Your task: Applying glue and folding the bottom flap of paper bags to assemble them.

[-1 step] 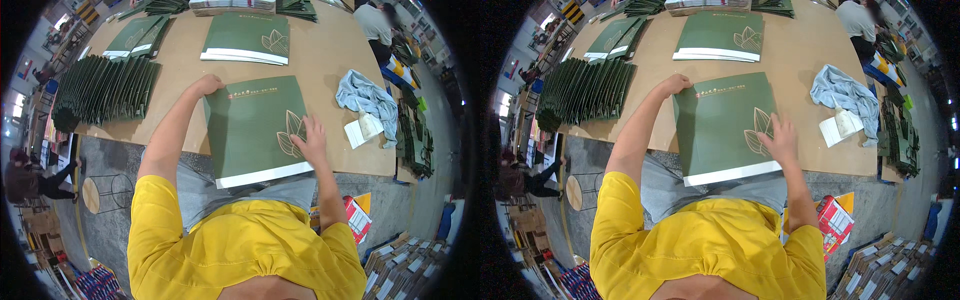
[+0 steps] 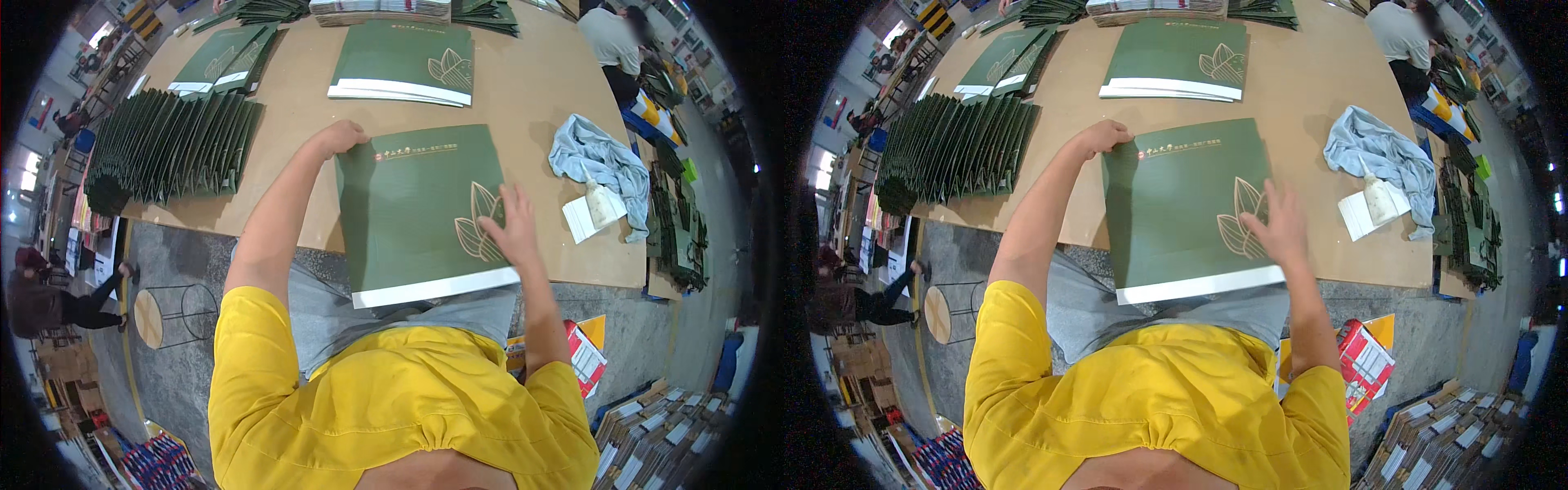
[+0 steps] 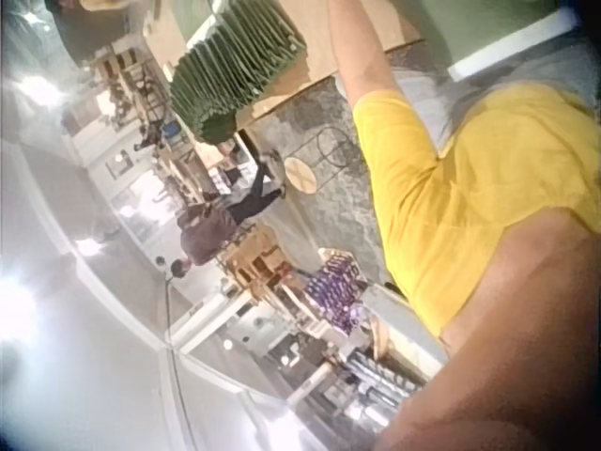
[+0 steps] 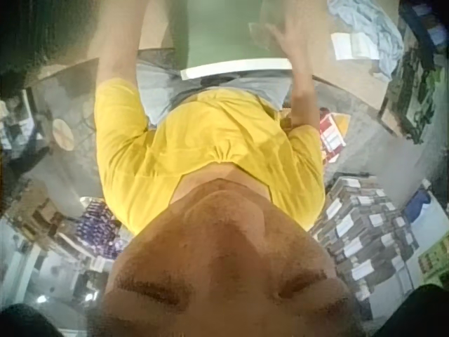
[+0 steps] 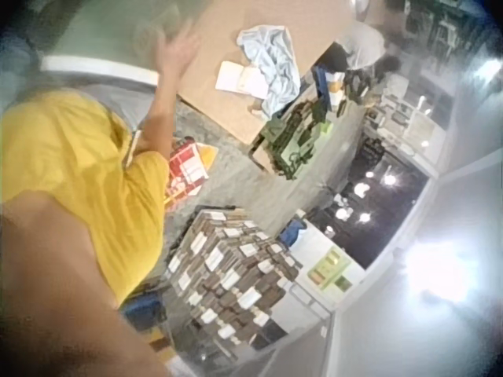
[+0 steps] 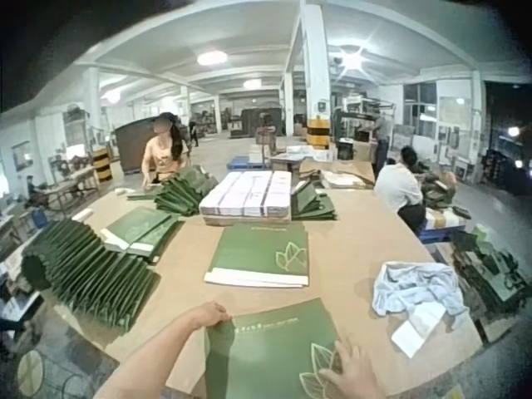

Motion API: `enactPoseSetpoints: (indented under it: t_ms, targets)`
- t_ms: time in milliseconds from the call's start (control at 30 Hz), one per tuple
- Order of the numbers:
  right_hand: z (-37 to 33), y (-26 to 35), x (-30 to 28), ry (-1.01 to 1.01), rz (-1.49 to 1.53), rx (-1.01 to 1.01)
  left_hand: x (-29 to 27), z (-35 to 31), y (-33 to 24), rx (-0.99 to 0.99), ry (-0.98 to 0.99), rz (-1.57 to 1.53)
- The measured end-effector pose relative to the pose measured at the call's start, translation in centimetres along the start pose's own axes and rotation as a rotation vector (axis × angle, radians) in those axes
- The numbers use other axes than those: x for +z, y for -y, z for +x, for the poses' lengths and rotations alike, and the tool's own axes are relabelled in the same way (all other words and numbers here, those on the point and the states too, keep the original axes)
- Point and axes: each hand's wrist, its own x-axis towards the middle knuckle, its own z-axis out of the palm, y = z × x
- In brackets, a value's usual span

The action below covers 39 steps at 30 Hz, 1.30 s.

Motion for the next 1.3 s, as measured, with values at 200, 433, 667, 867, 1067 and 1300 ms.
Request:
enactPoseSetpoints:
  t_ms: [200, 433, 667, 867, 1067, 1300]
  targets:
    - [1.8, 0.3, -8.1, 0.172, 0.58, 0.142, -0.9, 1.1, 0.9, 0.155, 0.181, -0.536]
    - [1.8, 1.0, -8.4, 0.018, 0.514, 0.123, 2.2, -0.6, -1.2, 0.159, 0.207, -0.678]
    - [0.3, 7.3, -6.4, 0.016, 0.012, -0.101, 3.7, -0.3, 2.6, 0.185, 0.072, -0.991]
    - [-0.9, 9.1, 0.9, 0.103, -0.303, -0.037, 8.2, -2.8, 3.7, 0.222, -0.796, 0.139]
    - [-2.3, 7.1, 4.0, 0.036, -0.362, -0.028, 14.9, -8.7, 3.7, 0.192, -0.684, 0.592]
    - [2.4, 6.1, 4.1, -0.07, -0.198, 0.061, 14.3, -8.0, 3.9, 0.286, -0.691, 0.503]
